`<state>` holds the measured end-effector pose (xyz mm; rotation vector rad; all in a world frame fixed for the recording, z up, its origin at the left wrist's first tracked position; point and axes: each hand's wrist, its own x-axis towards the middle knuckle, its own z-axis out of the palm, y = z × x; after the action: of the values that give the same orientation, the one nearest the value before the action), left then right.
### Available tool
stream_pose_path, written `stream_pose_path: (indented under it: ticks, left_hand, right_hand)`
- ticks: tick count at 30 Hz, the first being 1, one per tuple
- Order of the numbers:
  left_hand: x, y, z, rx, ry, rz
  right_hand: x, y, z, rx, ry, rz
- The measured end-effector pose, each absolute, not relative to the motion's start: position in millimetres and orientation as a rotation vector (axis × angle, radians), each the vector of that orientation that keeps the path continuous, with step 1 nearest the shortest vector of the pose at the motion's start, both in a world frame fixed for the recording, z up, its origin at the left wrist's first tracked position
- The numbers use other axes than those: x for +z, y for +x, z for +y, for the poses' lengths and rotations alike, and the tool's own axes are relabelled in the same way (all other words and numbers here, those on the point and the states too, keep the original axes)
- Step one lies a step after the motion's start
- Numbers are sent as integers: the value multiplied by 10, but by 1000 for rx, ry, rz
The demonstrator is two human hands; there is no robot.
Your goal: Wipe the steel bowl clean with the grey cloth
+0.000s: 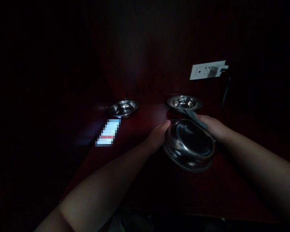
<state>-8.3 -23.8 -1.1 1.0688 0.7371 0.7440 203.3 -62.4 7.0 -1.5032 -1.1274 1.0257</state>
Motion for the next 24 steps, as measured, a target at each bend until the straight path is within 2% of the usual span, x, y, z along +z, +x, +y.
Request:
stream_pose_path:
  ticks: [24]
  left_hand:
    - [14,-82,-245,761,1084,750]
  right_hand:
    - [72,2035,-619,1044,-1508,-1097]
